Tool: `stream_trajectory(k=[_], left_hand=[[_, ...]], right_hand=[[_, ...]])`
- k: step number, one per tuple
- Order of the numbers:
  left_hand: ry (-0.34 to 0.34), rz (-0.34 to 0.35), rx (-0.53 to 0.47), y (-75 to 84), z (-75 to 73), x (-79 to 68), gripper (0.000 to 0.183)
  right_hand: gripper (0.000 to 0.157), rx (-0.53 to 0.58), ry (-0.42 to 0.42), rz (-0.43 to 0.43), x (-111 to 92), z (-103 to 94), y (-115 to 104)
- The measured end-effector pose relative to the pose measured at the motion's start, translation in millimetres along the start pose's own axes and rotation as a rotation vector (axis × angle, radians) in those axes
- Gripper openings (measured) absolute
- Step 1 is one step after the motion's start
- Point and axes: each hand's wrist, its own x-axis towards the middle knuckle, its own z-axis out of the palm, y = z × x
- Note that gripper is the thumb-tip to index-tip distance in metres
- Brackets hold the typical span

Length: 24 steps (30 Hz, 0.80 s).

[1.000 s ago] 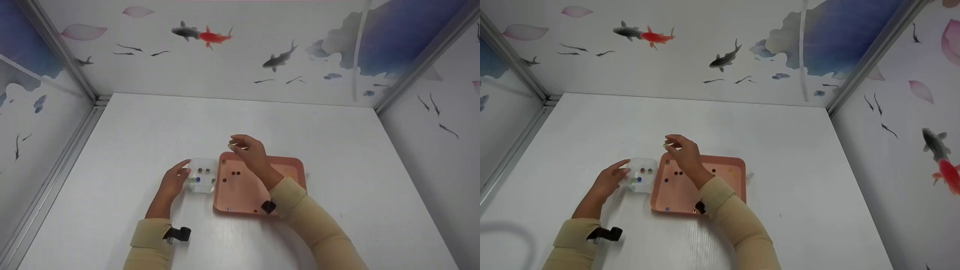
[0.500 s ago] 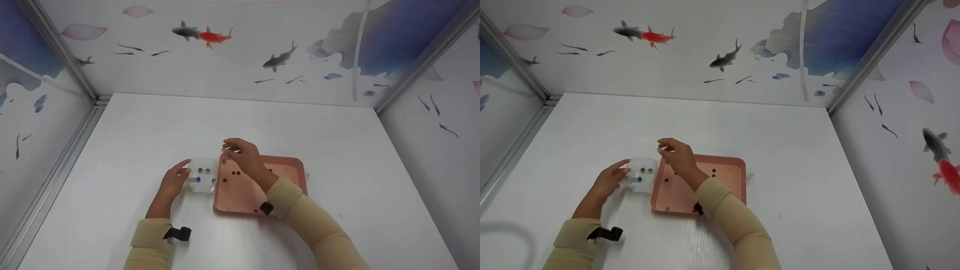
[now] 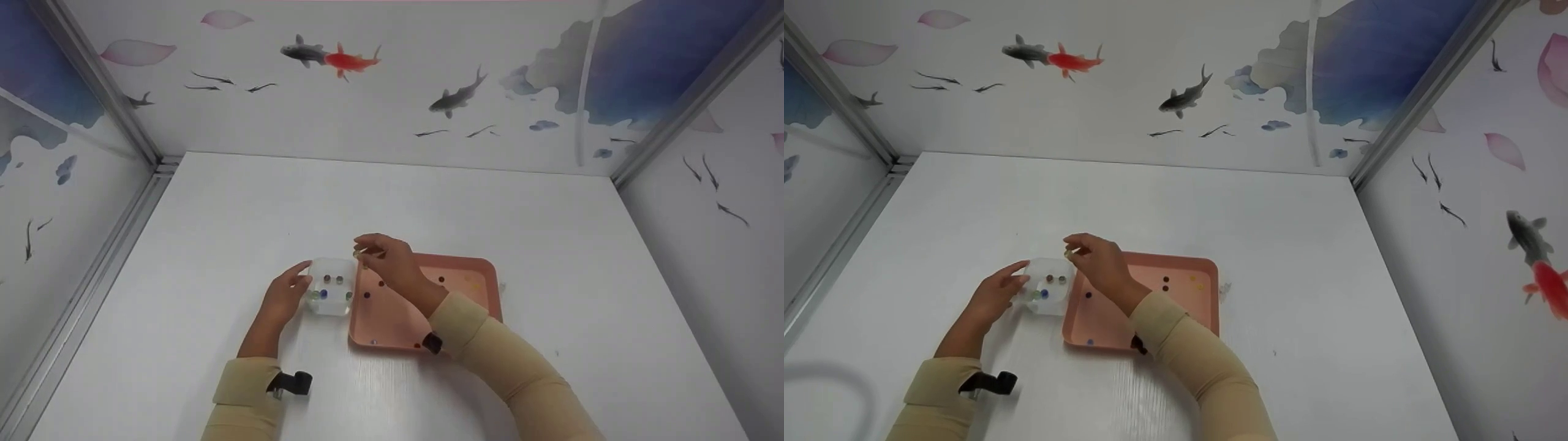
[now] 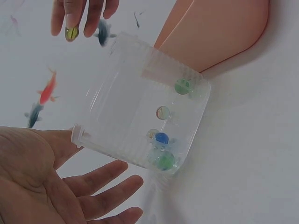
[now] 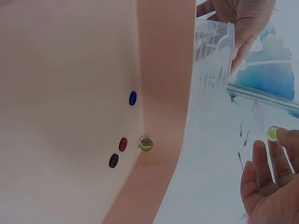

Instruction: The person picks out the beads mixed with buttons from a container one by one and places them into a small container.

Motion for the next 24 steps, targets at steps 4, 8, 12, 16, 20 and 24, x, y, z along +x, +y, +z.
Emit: stream_trajectory(k=[4, 8, 12, 16, 20, 24], left_hand=[[0.005, 0.003, 0.001, -0.1, 0.3, -0.2, 0.046], [0.007, 0.001, 0.004, -0.5, 0.8, 0.0, 0.046], [0.010, 0.008, -0.008, -1.1, 0.9, -1.1, 0.046], [0.013, 0.008, -0.018, -1.0, 0.8, -2.2, 0.046], [0.012, -0.006, -0.016, 0.2, 0.9, -1.8, 0.046], [0.011, -0.008, -0.023, -0.2, 1.4, -1.6, 0.046]], right_hand=[[0.028, -0.013, -0.019, 0.011, 0, 3.1, -1], [0.028, -0.018, -0.032, -0.007, 0, 5.5, -2], [0.027, -0.046, -0.054, -0.051, 0, 7.9, -2], [0.027, -0.065, -0.088, -0.075, 2, 11.5, 0], [0.027, -0.085, -0.119, -0.066, 3, 14.1, 1], [0.027, -0.112, -0.136, -0.063, 2, 15.2, -1]])
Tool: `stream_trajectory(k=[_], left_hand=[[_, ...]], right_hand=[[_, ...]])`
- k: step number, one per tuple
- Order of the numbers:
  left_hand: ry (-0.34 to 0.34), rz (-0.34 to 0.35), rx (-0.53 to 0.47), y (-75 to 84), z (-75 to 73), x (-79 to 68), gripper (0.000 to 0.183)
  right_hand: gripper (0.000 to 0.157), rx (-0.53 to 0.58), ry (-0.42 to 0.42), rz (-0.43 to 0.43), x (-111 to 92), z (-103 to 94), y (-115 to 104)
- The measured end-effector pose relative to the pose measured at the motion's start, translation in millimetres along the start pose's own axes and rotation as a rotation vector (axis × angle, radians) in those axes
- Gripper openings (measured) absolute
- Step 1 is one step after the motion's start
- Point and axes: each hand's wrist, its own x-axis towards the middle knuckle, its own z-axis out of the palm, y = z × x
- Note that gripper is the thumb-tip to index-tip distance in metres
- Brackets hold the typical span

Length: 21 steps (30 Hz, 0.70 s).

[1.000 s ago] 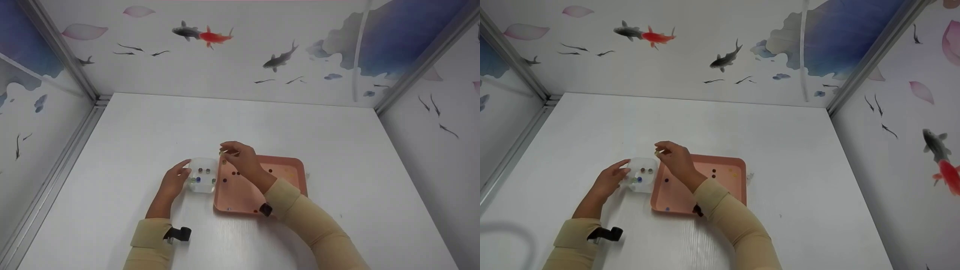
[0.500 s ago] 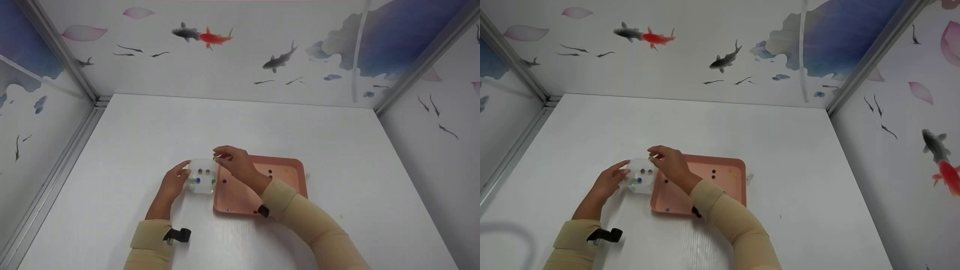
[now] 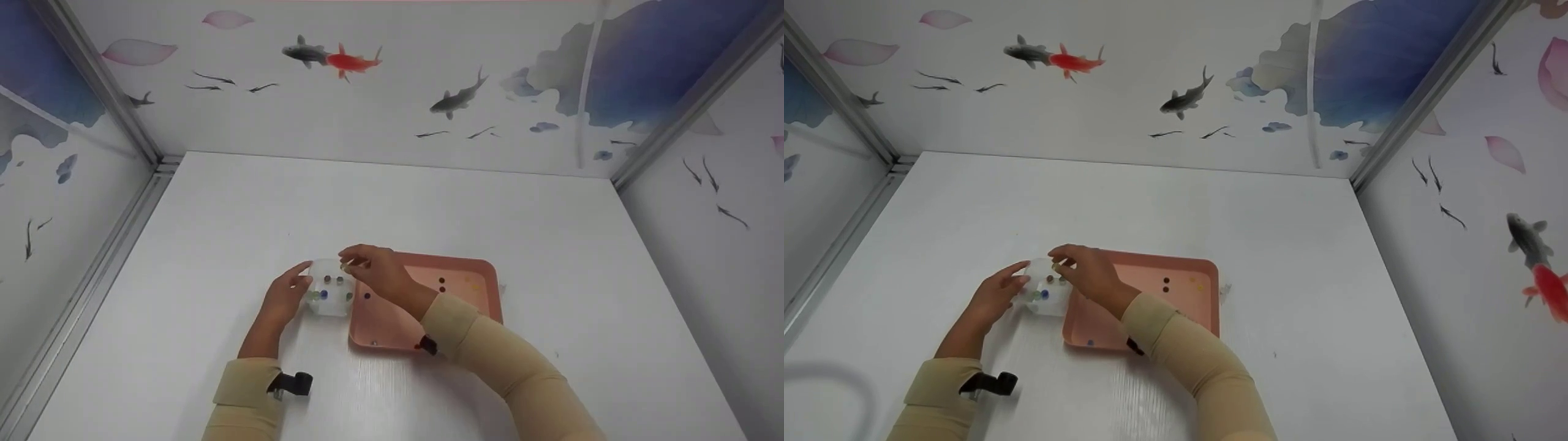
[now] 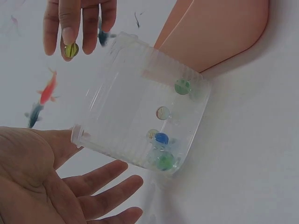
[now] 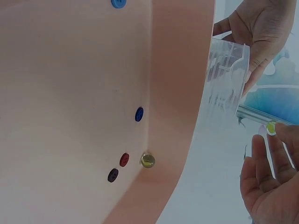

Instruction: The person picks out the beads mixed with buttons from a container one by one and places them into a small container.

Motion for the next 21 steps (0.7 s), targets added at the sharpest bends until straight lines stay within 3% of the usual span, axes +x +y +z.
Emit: stream_trajectory(k=[8, 15, 21], left_hand=[[0.006, 0.013, 0.010, -1.0, 0.3, 0.5, 0.046], [0.004, 0.021, 0.003, -1.2, -0.4, 0.6, 0.046], [0.001, 0.025, 0.007, -1.4, 0.0, 1.0, 0.046]], right_hand=[[0.027, -0.041, -0.031, -0.030, 0.8, 1.1, -1.3], [0.028, -0.116, -0.084, -0.021, 2.5, 2.3, -0.8], [0.028, -0.197, -0.090, -0.064, 0.9, 2.8, -3.8]])
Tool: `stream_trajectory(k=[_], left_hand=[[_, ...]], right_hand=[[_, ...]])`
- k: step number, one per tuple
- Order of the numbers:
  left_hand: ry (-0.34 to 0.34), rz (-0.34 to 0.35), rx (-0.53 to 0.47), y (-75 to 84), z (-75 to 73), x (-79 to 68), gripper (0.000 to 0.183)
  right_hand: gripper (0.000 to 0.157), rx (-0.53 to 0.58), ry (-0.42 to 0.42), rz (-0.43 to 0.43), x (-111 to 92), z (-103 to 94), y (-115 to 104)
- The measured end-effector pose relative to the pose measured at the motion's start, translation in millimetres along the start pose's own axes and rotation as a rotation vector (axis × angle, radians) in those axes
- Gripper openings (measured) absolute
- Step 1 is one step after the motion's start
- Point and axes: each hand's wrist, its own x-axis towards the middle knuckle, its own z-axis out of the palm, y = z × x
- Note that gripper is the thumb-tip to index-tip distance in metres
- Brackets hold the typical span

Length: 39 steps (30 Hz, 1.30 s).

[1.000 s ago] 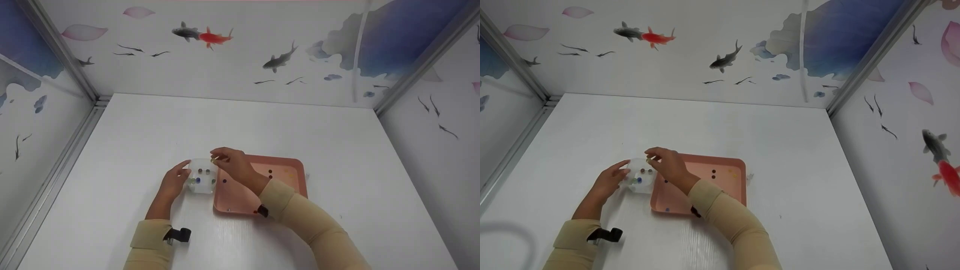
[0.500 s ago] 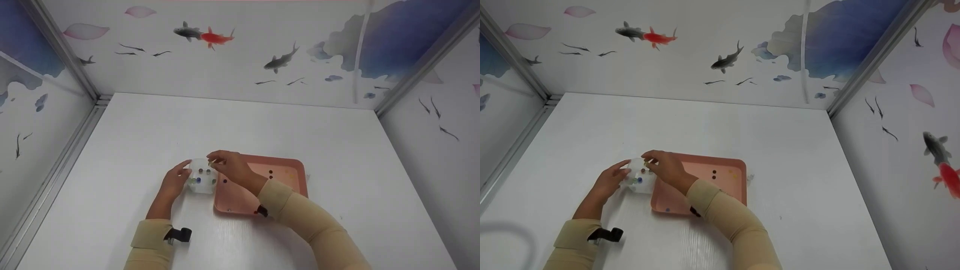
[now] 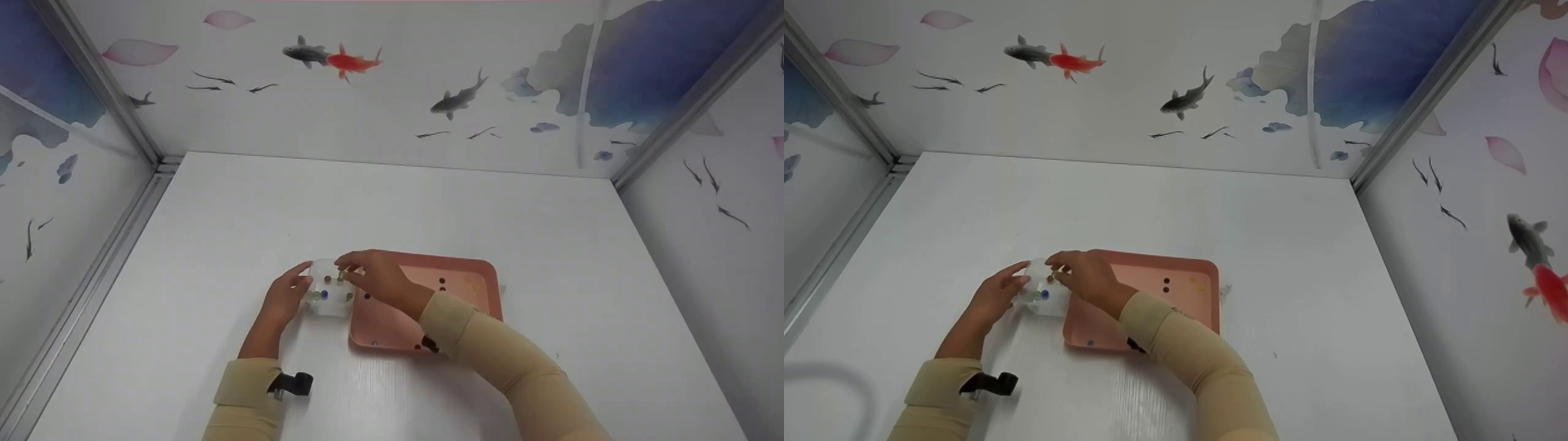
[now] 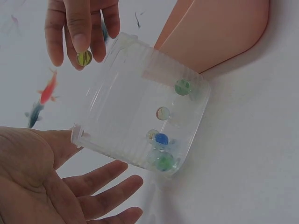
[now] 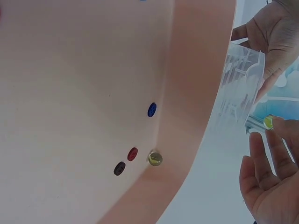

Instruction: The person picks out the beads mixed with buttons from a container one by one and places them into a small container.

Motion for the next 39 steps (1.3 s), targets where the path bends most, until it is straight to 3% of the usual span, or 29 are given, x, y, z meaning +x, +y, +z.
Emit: stream_trajectory(k=[6, 12, 25, 39], left_hand=[[0.000, 0.011, 0.001, -0.1, -0.6, -0.2, 0.046], [-0.006, 0.015, -0.010, 0.0, -1.1, 0.6, 0.046], [-0.001, 0.024, -0.023, -1.5, -2.3, 1.2, 0.046], [0.003, 0.017, 0.000, -3.4, -0.4, 1.7, 0.047]], right_hand=[[0.027, -0.106, 0.004, -0.026, 1, 3.1, 0], [0.025, -0.199, -0.002, -0.107, 2, 5.6, 1], [0.027, -0.225, -0.056, -0.126, 1, 8.3, -1], [0.033, -0.316, -0.044, -0.242, 1, 14.2, 3]])
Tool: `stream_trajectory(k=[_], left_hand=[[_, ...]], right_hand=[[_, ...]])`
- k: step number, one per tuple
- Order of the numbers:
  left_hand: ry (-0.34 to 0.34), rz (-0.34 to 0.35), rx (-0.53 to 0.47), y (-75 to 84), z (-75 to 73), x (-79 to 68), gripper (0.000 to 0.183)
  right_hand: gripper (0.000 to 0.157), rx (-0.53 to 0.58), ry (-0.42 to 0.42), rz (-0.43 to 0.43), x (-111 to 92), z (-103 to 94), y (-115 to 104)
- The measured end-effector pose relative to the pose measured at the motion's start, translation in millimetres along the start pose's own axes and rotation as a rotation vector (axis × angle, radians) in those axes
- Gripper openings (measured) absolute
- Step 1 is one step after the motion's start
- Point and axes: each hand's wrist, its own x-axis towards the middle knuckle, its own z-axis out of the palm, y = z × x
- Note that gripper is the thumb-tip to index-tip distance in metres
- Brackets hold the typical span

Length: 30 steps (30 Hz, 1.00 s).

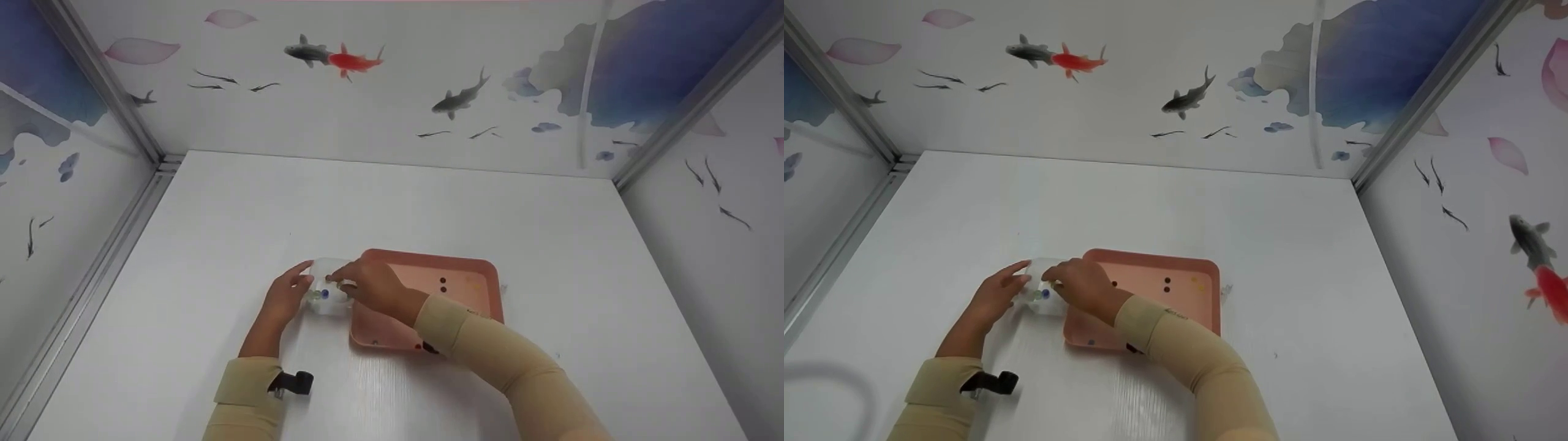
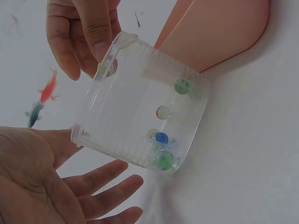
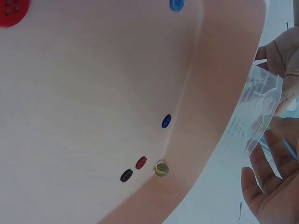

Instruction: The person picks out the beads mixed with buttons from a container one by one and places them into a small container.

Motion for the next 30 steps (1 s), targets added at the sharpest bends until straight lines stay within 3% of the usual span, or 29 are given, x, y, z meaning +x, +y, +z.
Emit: stream_trajectory(k=[15, 30], left_hand=[[0.003, 0.012, 0.012, 2.0, 0.0, -0.9, 0.047], [-0.017, -0.003, 0.011, 0.9, -0.8, 0.1, 0.046]], right_hand=[[0.034, -0.030, -0.009, 0.013, 1.3, 1.6, -1.5], [0.027, -0.112, 0.099, -0.089, 0.7, 0.5, 0.5]])
